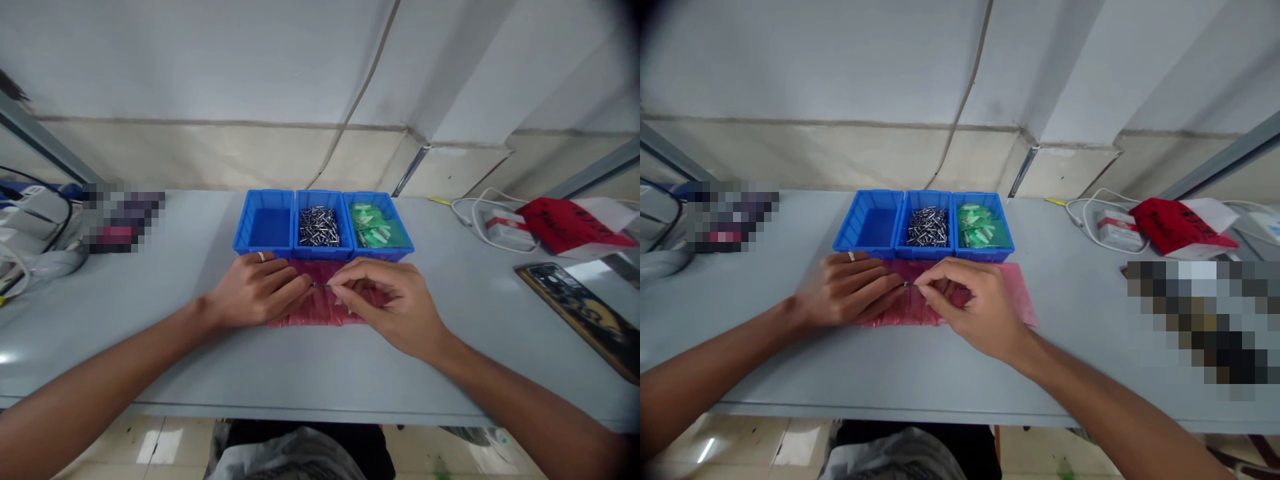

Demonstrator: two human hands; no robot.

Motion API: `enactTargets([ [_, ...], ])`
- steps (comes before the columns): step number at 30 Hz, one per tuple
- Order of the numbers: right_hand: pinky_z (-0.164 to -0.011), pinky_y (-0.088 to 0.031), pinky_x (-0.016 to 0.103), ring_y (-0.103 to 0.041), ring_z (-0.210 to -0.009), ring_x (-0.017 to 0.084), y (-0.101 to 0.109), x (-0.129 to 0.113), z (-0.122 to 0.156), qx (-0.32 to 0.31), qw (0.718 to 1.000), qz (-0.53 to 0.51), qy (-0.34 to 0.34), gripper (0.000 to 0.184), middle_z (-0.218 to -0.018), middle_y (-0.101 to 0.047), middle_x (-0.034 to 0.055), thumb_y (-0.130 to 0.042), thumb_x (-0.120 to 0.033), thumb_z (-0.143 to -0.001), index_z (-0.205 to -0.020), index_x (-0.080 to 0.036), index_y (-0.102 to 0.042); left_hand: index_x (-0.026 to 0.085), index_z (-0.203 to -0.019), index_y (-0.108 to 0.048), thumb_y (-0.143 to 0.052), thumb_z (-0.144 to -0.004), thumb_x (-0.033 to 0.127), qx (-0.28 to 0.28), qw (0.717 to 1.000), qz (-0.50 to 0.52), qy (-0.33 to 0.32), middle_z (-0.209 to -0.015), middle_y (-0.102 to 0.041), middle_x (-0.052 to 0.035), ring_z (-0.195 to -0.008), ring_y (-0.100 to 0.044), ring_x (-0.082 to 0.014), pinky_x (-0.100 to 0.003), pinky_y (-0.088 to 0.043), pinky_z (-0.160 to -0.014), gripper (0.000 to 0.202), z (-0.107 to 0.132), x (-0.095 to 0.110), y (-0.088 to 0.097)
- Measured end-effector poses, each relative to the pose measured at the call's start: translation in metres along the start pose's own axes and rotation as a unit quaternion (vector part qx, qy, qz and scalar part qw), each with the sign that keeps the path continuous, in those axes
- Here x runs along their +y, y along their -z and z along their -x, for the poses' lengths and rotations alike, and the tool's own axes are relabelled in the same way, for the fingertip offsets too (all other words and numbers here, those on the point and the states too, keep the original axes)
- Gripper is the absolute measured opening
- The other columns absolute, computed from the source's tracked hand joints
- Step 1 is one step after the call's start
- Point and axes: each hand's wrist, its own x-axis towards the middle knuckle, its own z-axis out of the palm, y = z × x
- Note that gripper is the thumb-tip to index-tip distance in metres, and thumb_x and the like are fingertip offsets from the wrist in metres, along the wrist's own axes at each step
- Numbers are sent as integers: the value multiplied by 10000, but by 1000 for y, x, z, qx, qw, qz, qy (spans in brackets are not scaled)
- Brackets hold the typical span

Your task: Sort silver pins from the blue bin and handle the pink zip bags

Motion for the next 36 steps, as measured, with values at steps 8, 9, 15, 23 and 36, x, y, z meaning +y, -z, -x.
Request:
enactTargets([
  [8,-577,-517,236,-657,-658,101,0,3,2,8,999,-24,-26,73,-830,-751,-1,-713,-159,-940,-944,-213,-762,131,-1024,-636,-647,-984,173,-5,1000,10,13,-783,-744,0,-632,-682,-112,-262,-503,-581,59,1,0,1],
  [9,-573,-520,233,-657,-656,101,0,3,2,9,999,-30,-31,72,-835,-751,0,-714,-163,-940,-947,-215,-763,129,-1027,-635,-646,-987,174,-8,1000,11,14,-782,-743,-2,-634,-683,-115,-264,-503,-583,61,1,0,2],
  [15,-525,-526,207,-658,-615,87,-1,2,1,30,996,-61,-52,46,-854,-763,6,-730,-184,-933,-931,-210,-768,141,-1006,-623,-653,-1007,235,3,1000,18,24,-754,-735,11,-598,-660,-105,-258,-473,-546,99,-1,0,3],
  [23,-499,-530,205,-659,-590,88,-1,1,2,27,994,-84,-59,40,-820,-760,5,-740,-189,-930,-921,-210,-773,141,-1007,-621,-623,-1020,212,14,1000,13,15,-770,-746,4,-604,-672,-111,-259,-434,-526,72,0,-1,4],
  [36,-498,-522,230,-661,-599,91,0,-2,3,44,994,-81,-52,49,-844,-763,1,-746,-194,-932,-934,-231,-779,134,-1009,-633,-652,-1001,210,13,1000,18,20,-770,-746,-2,-605,-671,-113,-260,-454,-553,79,1,-2,4],
])
